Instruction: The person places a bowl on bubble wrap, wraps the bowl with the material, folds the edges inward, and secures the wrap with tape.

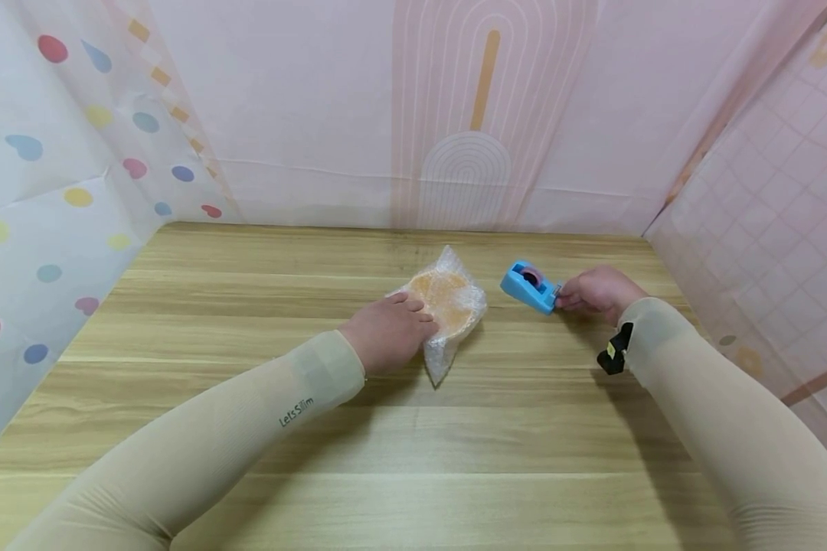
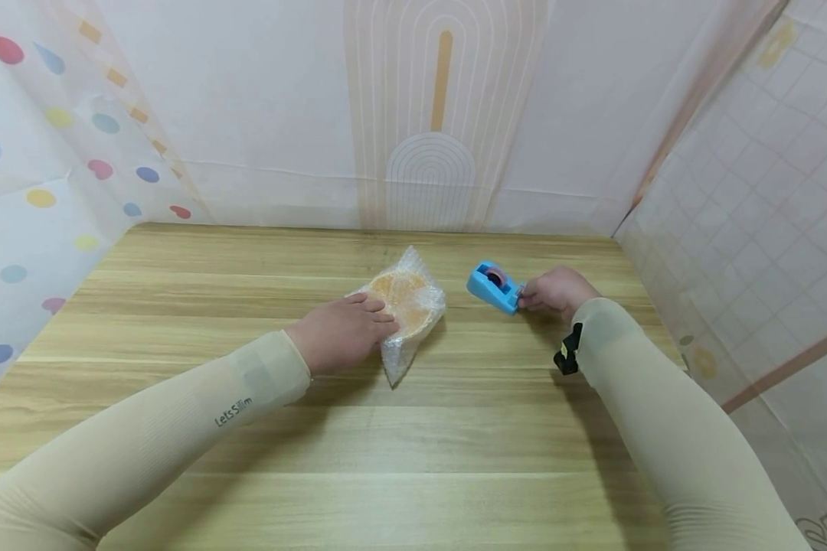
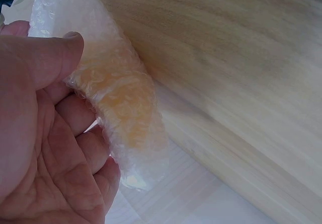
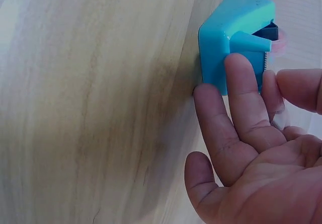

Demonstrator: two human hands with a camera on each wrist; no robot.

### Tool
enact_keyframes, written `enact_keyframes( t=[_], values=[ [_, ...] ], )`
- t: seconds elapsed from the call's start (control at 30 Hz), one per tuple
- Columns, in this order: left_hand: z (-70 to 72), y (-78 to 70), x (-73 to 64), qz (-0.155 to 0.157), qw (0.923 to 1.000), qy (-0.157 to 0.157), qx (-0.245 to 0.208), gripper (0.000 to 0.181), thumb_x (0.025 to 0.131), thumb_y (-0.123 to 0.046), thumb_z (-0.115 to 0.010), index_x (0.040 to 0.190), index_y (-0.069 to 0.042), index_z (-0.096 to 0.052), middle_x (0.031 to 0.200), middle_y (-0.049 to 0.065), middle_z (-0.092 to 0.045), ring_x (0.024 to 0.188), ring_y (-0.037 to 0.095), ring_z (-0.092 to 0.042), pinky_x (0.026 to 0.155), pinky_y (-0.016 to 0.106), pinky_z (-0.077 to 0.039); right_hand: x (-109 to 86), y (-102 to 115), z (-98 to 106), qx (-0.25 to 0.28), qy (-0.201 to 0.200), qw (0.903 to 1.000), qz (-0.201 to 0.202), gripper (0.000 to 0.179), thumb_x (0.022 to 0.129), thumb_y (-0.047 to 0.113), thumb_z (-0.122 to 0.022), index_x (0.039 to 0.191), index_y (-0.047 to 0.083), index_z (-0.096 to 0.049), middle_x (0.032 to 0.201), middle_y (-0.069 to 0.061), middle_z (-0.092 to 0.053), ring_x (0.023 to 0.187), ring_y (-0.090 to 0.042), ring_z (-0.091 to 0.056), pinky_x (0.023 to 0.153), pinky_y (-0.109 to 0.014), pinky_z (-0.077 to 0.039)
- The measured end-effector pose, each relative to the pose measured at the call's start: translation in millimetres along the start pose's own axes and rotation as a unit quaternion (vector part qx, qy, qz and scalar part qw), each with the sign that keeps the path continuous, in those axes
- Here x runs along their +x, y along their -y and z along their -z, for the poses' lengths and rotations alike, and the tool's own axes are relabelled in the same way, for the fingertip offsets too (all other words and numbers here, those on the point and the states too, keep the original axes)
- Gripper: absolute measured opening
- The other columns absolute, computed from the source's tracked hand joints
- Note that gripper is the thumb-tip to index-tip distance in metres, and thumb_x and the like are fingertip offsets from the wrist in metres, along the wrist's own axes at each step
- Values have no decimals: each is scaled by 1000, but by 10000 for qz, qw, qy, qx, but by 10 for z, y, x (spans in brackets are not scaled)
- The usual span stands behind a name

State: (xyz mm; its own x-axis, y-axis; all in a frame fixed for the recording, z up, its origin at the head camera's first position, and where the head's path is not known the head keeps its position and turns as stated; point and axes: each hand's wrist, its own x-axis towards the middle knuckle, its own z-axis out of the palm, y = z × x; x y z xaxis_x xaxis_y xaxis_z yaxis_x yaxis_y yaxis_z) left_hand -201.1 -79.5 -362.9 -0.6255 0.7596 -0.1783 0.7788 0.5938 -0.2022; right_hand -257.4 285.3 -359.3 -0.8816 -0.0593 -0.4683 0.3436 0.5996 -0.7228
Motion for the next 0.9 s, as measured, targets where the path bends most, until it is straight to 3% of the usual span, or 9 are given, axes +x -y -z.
enact_keyframes(
  t=[0.17, 0.4, 0.67, 0.73, 0.9],
  values=[
    [-4, 1, -5, -21, 10000, -73, 39, 36, 106, -10, -48, 135, -15, -68, 141, -2, -70, 134, 25, -59, 125, 47, -41, 11, -14, 3, 90, 35, 9999, -51, 36, 103, 16, -59, 129, -7, -65, 90, 6, -81, 96, -7, -71, 114, -46, -46],
    [-19, -6, -6, -121, 9994, -286, 179, 28, 103, -11, -53, 125, -15, -71, 130, -2, -74, 123, 23, -62, 118, 45, -47, -3, -23, -4, 420, 82, 9991, -50, 44, 103, 19, -61, 135, -12, -62, 95, 0, -82, 99, -10, -75, 124, -52, -42],
    [-18, -2, -5, -111, 9996, -194, 170, 30, 105, -10, -51, 128, -15, -70, 133, -2, -74, 126, 23, -61, 120, 45, -46, -20, -11, -32, 659, 225, 9973, -218, 45, 106, 19, -57, 138, -14, -57, 88, 3, -80, 87, -10, -76, 103, -39, -60],
    [-18, -3, -4, -108, 9996, -196, 159, 30, 105, -10, -51, 127, -15, -70, 133, -2, -73, 125, 24, -61, 120, 45, -46, -19, -14, -38, 608, 246, 9976, -235, 45, 107, 20, -55, 138, -13, -57, 88, 5, -79, 88, -9, -76, 102, -37, -58],
    [-19, 0, 0, -102, 9996, -198, 161, 31, 105, -10, -51, 128, -15, -70, 133, -2, -73, 126, 24, -61, 120, 45, -46, -10, -28, -50, 596, 251, 9978, -172, 46, 107, 18, -54, 139, -14, -56, 90, 6, -80, 91, -8, -75, 114, -46, -49]
  ],
)
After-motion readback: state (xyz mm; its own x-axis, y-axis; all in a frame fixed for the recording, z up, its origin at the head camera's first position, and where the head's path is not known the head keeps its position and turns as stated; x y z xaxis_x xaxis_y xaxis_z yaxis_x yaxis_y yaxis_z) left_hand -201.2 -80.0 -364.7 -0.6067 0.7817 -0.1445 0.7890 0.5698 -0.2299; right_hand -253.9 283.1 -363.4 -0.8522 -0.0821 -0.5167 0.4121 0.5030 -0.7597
